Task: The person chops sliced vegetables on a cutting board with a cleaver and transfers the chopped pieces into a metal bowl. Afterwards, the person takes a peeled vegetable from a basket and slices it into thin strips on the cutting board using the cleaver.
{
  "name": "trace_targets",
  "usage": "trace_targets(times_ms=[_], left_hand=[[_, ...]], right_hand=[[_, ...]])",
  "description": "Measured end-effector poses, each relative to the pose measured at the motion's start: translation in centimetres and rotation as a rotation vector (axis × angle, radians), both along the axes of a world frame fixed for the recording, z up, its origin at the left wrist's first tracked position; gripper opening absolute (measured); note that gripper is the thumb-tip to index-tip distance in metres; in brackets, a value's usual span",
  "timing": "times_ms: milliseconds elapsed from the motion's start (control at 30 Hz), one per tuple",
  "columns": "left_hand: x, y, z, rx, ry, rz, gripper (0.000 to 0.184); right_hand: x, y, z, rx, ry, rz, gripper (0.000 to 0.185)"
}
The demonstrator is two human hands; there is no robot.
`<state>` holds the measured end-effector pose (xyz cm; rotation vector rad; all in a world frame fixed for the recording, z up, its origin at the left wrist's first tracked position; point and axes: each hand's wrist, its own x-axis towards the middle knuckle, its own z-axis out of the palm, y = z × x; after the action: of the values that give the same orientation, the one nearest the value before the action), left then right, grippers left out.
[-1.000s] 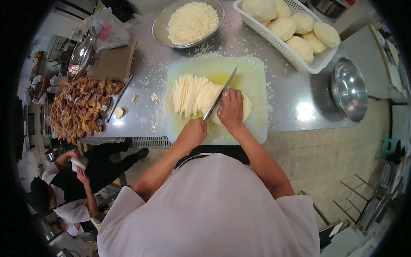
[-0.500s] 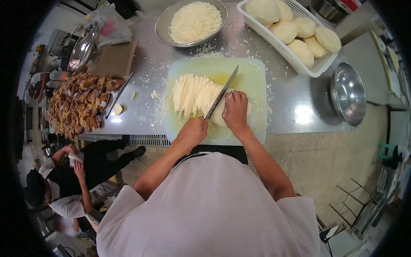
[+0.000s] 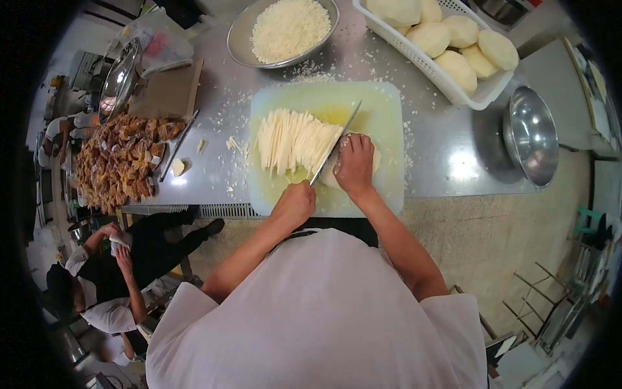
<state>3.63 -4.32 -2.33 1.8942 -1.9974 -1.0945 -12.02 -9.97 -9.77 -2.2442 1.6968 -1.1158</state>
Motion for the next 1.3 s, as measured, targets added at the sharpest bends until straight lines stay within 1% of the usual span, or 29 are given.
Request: trace_targets(times_ms=[67,133,200,233,267,300,367,400,433,500,567,633,667,700,767,867,900,1000,1067,1167,1300], left_hand=[[0.1,-0.8,0.4,-0.004,0.022,-0.025,0.02],[0.2,-1.0,2.8,-0.001,0.027,-0.041,0.02],[0.0,0.4,4.1,0.048,0.05,0.025,0.023],[0.0,0.5,2.7,0.049,0.048,0.022,0.023],[0.1,0.5,0.1,0.021,0.032,0.012,0.023],[-0.3,-0.1,0.4,-0.005,0.02,0.002,0.024],[-0.2,0.1,1.3,0.028,0.036,0.019,0.024],[-0.2,-0.1,3.5,0.041,0.031,0.018,0.025],[-0.2,-0.3,4.4,0.052,0.027,0.012,0.026],[-0.3,0.8,1.9,0.068,0.021,0.029,0.026],[-0.3,0.5,0.0,0.053,0.02,0.04,0.026],[-0.6,-0.5,0.3,-0.031,0.053,0.01,0.027],[-0.1,-0.6,0.8,-0.001,0.048,-0.044,0.026],[-0.1,-0.8,2.4,-0.007,0.045,-0.04,0.026],[-0.3,0.2,4.5,0.084,0.056,0.027,0.025],[-0.6,0.6,-0.9,0.021,0.034,0.037,0.022],[-0.8,0.0,-1.0,0.012,0.039,0.033,0.022],[-0.6,-0.6,-0.9,0.03,0.032,0.021,0.023],[-0.6,-0.4,-0.4,0.05,0.037,0.038,0.026],[-0.7,-0.2,3.0,0.054,0.044,0.007,0.026],[-1.2,0.7,0.4,0.03,0.009,0.018,0.026]], right_hand=[[-0.2,0.2,0.0,0.023,-0.01,0.017,0.028],[0.0,0.1,0.3,0.009,-0.007,0.016,0.028],[0.0,0.9,0.0,0.017,-0.005,0.005,0.028],[0.0,0.7,-0.2,0.014,-0.012,0.003,0.028],[0.0,0.2,-0.2,0.003,-0.018,0.001,0.028],[-0.1,0.0,-0.2,-0.001,-0.015,-0.002,0.028],[-0.1,0.1,-0.2,-0.013,-0.036,0.018,0.029],[0.0,0.0,-0.1,-0.013,-0.039,0.025,0.029],[0.0,-0.3,0.0,-0.031,-0.039,0.008,0.03],[0.0,0.6,-0.2,-0.025,-0.043,-0.009,0.03],[-0.1,0.3,-0.1,0.044,-0.041,-0.007,0.031],[-0.4,0.3,0.0,0.031,-0.038,0.003,0.031],[-0.2,0.3,0.0,0.023,-0.048,0.02,0.031],[0.0,-0.1,0.1,0.017,-0.051,0.024,0.031],[0.0,0.4,-0.1,-0.027,-0.089,-0.001,0.031],[-0.3,0.5,-0.2,0.012,-0.075,0.012,0.031],[-0.6,0.2,-0.1,0.003,-0.07,0.009,0.031],[-1.2,0.3,0.2,-0.027,-0.136,0.101,0.032],[-1.4,0.9,-0.1,0.002,-0.086,0.062,0.031],[-1.4,0.6,-0.9,-0.025,-0.037,0.055,0.029],[-1.2,0.9,-0.5,-0.035,-0.076,0.035,0.028]])
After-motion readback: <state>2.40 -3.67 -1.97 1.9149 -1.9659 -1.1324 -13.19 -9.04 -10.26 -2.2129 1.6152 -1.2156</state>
